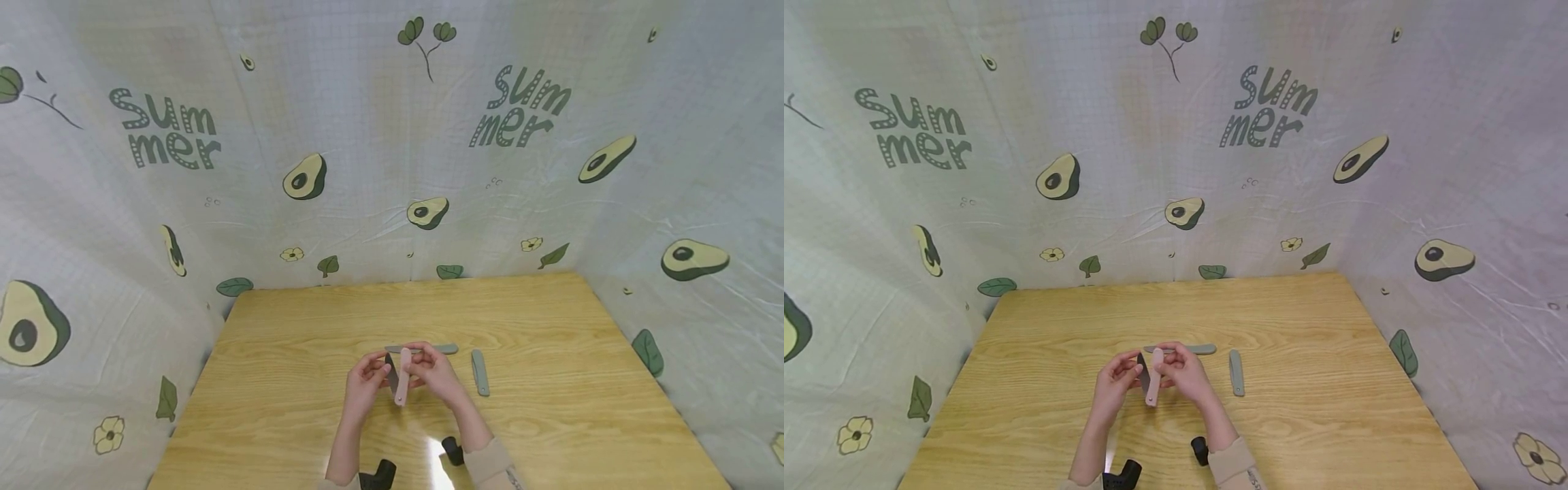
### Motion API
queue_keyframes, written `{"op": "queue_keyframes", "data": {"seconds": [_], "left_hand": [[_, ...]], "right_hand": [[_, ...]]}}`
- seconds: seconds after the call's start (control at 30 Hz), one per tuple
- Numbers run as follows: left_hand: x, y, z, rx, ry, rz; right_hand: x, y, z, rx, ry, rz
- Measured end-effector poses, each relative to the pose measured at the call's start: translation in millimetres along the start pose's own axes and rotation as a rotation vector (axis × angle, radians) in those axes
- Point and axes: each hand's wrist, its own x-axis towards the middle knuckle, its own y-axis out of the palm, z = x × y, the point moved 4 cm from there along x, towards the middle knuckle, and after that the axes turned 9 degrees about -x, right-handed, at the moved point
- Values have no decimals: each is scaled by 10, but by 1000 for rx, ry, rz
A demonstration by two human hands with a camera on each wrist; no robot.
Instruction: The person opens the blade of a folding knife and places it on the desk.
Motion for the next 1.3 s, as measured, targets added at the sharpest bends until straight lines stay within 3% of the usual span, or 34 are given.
{"op": "queue_keyframes", "data": {"seconds": [0.23, 0.47, 0.93, 1.3], "left_hand": [[-23, 9, -49, -42, 23, -90], [-29, -13, -47, -90, 62, -170], [-7, -6, -19, -183, 86, -212], [-23, 20, -33, -261, 77, -234]], "right_hand": [[-10, -74, 4, 24, 46, -92], [-10, -161, -37, 56, 22, -142], [-66, -256, -49, 196, 44, -227], [-103, -294, -74, 227, 33, -269]]}}
